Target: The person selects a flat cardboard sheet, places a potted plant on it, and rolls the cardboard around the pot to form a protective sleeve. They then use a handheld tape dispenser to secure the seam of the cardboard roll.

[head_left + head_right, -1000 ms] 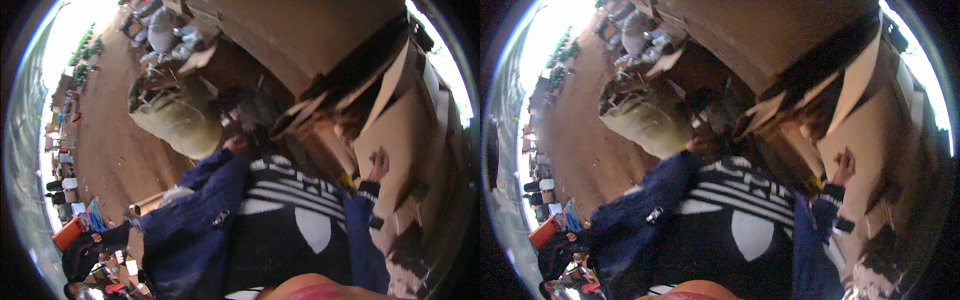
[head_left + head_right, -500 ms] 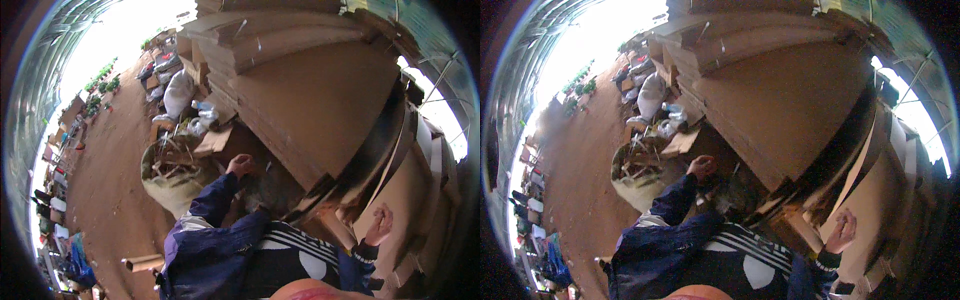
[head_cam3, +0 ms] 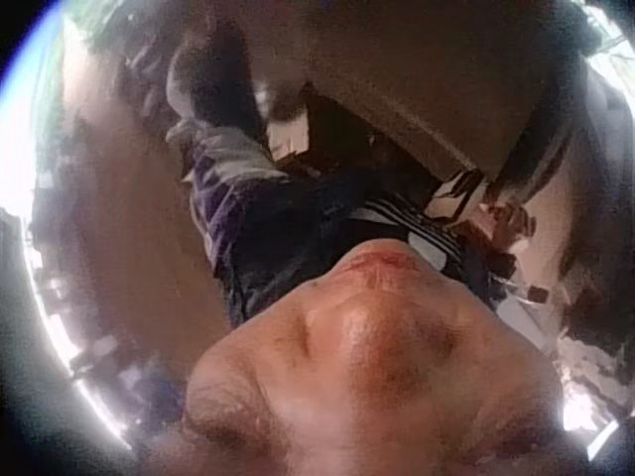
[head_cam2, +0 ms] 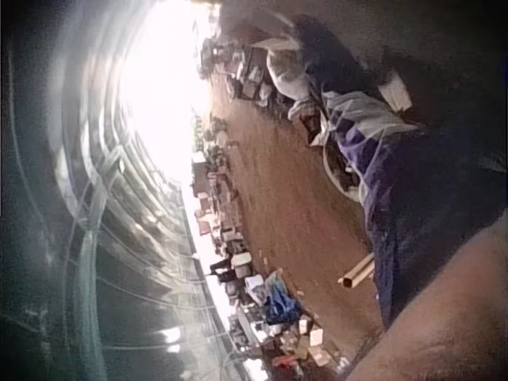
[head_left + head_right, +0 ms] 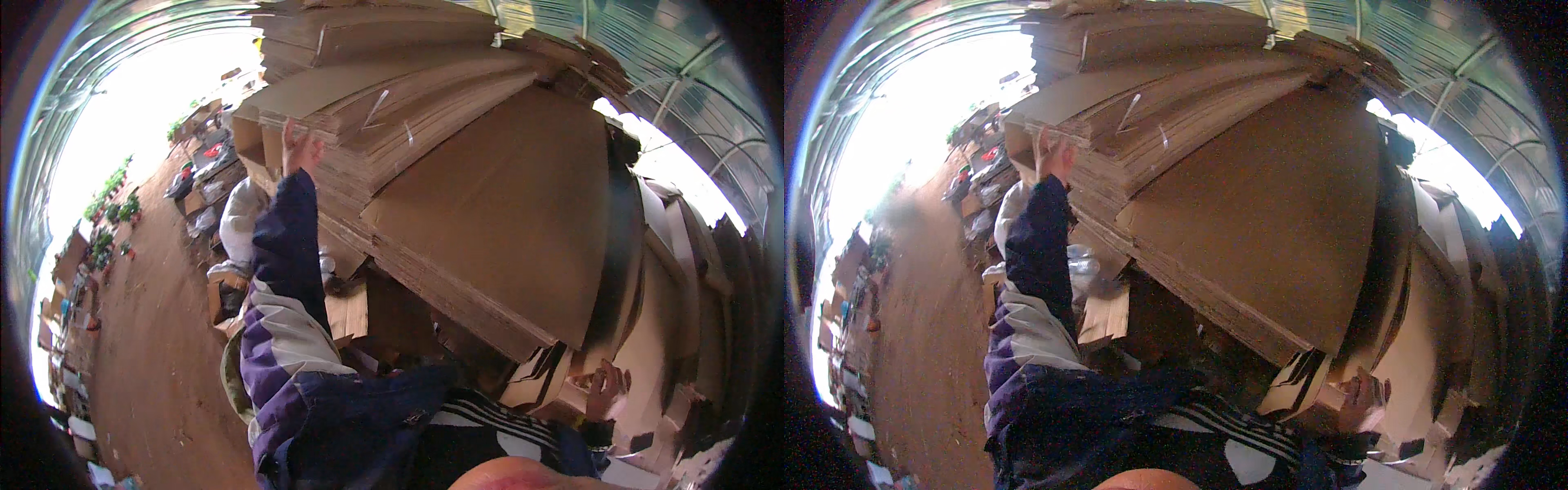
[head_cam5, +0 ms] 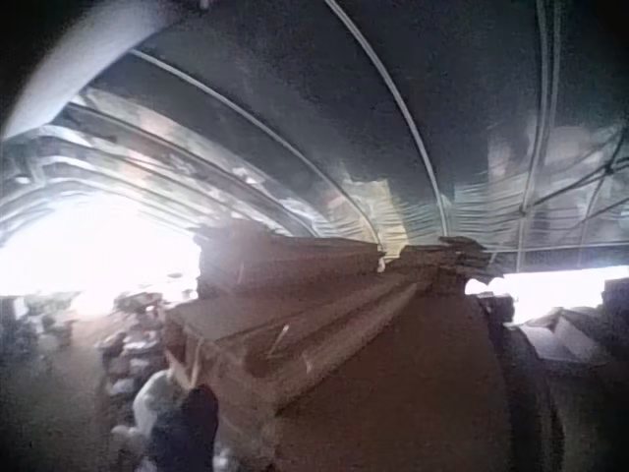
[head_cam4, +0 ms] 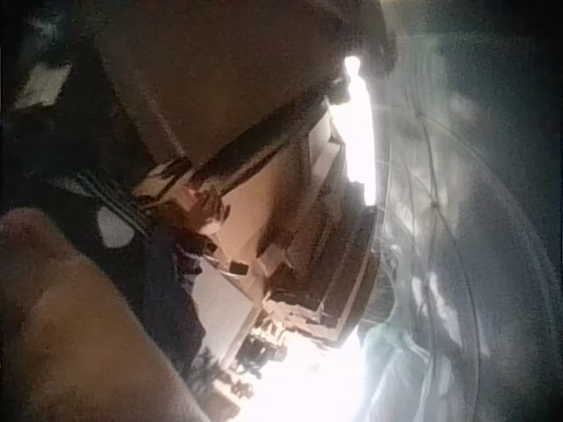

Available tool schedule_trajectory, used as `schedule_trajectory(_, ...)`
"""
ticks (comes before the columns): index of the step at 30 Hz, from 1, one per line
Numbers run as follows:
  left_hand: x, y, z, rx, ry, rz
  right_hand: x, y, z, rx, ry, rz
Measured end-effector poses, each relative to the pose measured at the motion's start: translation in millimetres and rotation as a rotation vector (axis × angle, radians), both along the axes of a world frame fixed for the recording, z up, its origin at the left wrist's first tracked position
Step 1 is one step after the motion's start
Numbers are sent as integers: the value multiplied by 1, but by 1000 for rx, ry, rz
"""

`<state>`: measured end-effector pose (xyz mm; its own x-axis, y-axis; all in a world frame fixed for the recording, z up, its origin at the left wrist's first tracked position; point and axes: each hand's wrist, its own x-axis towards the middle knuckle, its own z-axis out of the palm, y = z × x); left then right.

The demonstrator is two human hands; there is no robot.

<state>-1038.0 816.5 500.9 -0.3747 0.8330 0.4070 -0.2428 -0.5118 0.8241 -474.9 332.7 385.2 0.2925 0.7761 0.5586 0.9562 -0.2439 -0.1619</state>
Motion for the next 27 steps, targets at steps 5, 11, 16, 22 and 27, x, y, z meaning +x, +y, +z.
schedule_trajectory(5, -20, 61, 35, -85, 19, -85, -11, -14, -4, -41, 14, -75)
schedule_trajectory(11, -22, 95, 39, 299, 496, 222, -14, -5, -24, -73, -45, 37)
schedule_trajectory(16, 16, 95, 58, 279, 239, 93, -19, 8, -32, -231, 45, 71)
schedule_trajectory(22, 41, 66, 56, 148, 668, 494, -26, 28, -38, -290, -70, 212)
schedule_trajectory(27, 36, 43, 51, 71, 826, 538, -27, 30, -45, -331, 59, 219)
